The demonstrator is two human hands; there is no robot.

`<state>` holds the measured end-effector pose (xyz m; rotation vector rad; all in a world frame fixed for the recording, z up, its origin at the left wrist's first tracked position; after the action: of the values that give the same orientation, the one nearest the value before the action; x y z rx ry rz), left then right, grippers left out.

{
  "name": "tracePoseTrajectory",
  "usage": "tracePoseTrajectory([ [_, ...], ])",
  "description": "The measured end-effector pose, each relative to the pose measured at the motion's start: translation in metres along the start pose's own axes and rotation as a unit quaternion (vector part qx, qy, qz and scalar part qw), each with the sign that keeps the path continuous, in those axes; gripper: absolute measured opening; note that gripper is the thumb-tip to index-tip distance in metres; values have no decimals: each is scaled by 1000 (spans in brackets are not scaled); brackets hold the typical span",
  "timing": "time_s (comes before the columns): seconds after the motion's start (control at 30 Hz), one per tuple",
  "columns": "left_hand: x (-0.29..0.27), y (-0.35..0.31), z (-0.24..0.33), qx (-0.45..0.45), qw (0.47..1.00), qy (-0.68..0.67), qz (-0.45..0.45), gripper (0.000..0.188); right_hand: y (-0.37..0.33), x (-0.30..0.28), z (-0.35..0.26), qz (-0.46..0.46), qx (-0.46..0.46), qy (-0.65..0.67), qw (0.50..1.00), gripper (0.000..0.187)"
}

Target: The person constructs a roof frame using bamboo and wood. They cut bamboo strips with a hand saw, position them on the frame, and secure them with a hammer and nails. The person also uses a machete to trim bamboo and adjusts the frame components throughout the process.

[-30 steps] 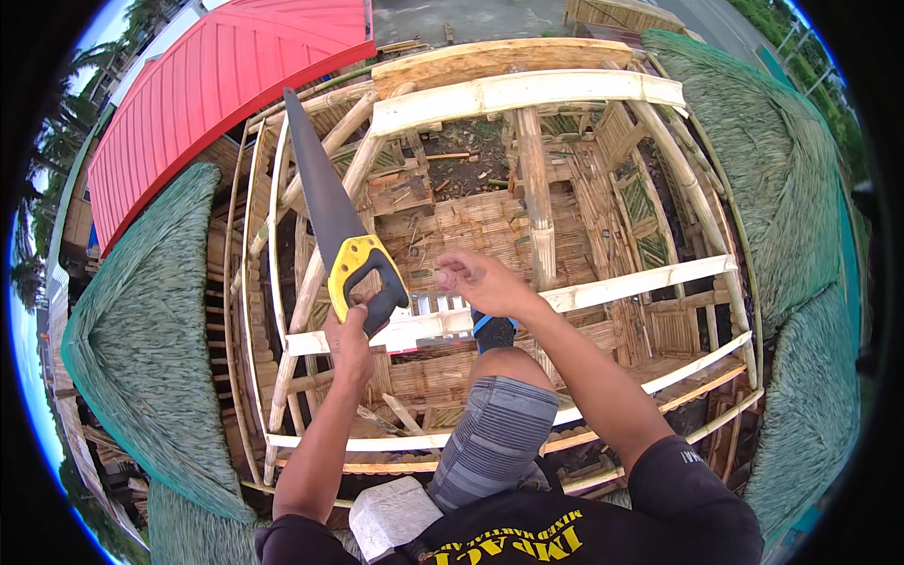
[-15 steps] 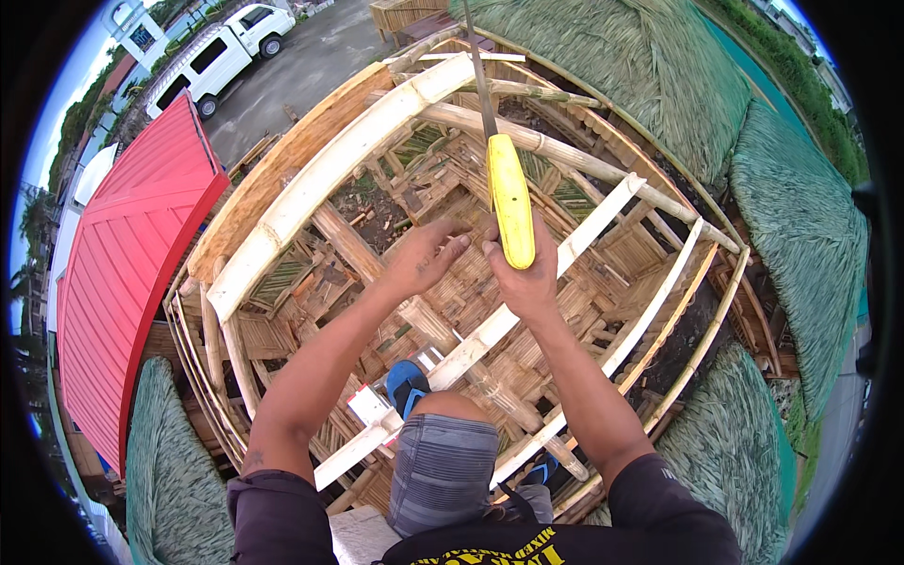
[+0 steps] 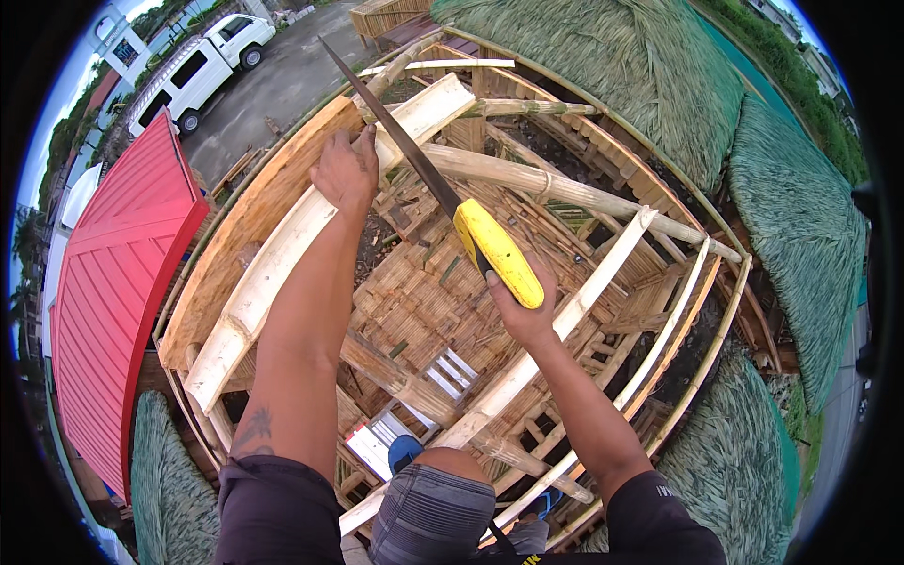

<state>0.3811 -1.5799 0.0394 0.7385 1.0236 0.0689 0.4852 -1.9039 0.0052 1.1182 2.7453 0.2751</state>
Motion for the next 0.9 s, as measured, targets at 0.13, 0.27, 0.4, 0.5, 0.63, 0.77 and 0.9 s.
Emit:
tracePoseTrajectory([
  [0.13,1,-1,8,-46,997,43,-40,48,8,7,43,-74,-5,-5,997,15],
  [0.27,-1,4,9,-50,996,61,-50,47,-18,-44,32,-116,35,-96,988,19],
  [0.4,8,6,7,-42,997,45,-37,47,-42,-83,-20,-128,-48,-87,987,36],
  [0.5,5,2,5,-26,998,42,-34,44,3,-27,-13,-124,9,-64,990,37],
  [0.63,-24,-20,-1,156,980,60,-106,69,102,93,41,-135,-67,39,988,19],
  [0.77,-53,-42,-27,138,954,187,-191,93,81,54,62,-93,-58,44,993,14],
  [0.9,-48,-45,-32,141,960,172,-167,88,-30,-67,21,-136,59,-20,989,34],
])
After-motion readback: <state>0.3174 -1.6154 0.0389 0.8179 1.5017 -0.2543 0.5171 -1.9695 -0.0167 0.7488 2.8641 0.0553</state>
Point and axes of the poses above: each hand's wrist, its own y-axis towards the middle knuckle, its own x-axis out of the palm, z = x × y, the point moved 3 cm from there along y, towards the middle knuckle, and after that the axes turned 9 degrees about x, right-handed, at the moved point
